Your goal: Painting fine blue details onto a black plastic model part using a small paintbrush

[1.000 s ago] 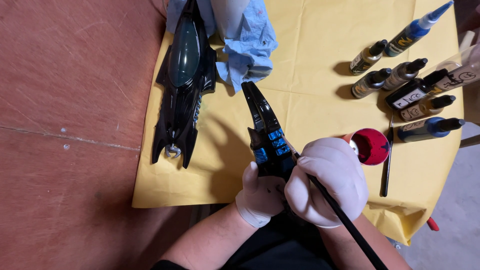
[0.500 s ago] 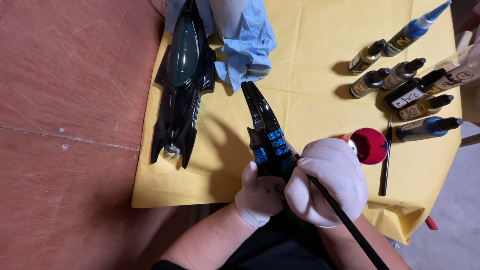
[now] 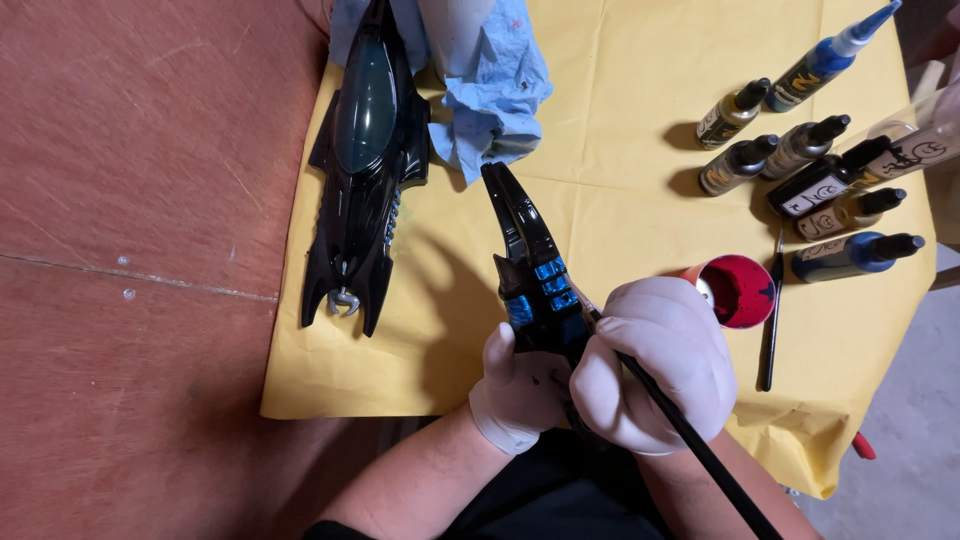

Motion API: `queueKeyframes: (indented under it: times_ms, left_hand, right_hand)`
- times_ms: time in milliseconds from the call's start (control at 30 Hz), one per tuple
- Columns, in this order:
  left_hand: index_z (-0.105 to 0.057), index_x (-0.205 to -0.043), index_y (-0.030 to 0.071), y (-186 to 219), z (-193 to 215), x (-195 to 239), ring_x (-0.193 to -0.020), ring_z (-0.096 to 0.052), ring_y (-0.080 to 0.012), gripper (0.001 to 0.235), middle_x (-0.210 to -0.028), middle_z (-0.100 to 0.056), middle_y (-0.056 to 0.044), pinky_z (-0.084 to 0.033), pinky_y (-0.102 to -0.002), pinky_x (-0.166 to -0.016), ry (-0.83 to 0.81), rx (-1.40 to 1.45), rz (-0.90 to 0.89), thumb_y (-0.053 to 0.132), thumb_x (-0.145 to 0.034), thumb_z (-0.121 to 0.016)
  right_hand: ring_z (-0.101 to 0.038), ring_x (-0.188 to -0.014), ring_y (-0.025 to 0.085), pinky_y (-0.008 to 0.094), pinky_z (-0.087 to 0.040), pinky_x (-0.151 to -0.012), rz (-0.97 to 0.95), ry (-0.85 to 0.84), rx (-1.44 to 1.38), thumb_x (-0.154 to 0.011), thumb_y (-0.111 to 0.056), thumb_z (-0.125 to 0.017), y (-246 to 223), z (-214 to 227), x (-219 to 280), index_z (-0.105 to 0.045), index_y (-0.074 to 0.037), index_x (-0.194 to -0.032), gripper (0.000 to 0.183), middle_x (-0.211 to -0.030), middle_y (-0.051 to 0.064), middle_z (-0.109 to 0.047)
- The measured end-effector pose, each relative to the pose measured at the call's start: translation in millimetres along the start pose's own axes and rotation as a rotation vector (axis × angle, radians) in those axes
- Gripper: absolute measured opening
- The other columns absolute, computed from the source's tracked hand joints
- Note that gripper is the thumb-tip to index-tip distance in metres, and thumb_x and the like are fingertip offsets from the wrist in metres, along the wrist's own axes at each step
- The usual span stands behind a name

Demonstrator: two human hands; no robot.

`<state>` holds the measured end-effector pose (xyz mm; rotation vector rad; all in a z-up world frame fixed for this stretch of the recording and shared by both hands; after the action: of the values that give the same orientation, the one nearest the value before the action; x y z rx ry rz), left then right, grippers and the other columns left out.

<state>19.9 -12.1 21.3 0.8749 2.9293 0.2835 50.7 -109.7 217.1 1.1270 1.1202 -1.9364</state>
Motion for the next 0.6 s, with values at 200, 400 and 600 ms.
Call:
queueKeyframes:
  times_ms: [200,400,600]
  left_hand:
    - [-0.074,-0.094,-0.008,0.9,-4.4,-1.9,-0.119,-0.061,-0.0332,0.094,-0.121,-0.069,-0.022,-0.044,-0.038,-0.104,-0.011,-0.079,-0.04,0.074,-0.091,-0.031]
    - [-0.074,-0.096,-0.009,0.4,1.2,1.3,-0.099,-0.067,-0.0356,0.095,-0.105,-0.073,-0.025,-0.05,-0.04,-0.087,0.025,-0.042,0.033,0.076,-0.088,-0.034]
    - [-0.058,-0.137,-0.003,3.0,-9.2,-1.1,-0.124,-0.061,-0.0336,0.091,-0.13,-0.066,-0.021,-0.048,-0.042,-0.104,-0.008,-0.044,-0.056,0.073,-0.091,-0.041]
  right_hand:
    - [-0.059,-0.067,0.032,0.042,-0.05,-0.068,-0.016,-0.021,-0.002,-0.082,0.009,-0.063,0.5,1.0,1.9,-0.056,0.003,-0.098,0.019,-0.085,0.017,-0.061]
    - [-0.058,-0.065,0.032,0.042,-0.048,-0.065,-0.011,0.004,0.006,-0.079,0.011,-0.061,0.4,-0.5,0.7,-0.055,0.003,-0.095,0.019,-0.082,0.017,-0.06]
    - [-0.057,-0.065,0.032,0.042,-0.048,-0.066,-0.013,0.004,0.0,-0.079,0.01,-0.061,1.5,0.3,2.4,-0.056,0.004,-0.096,0.018,-0.081,0.018,-0.059]
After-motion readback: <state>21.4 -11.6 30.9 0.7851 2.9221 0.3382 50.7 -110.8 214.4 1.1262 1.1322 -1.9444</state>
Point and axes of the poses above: each hand's wrist, its own x-axis away from the middle knuckle, its own z-axis out of the back of the hand, y = z × x, the point moved 2 cm from there along -x, towards the middle knuckle
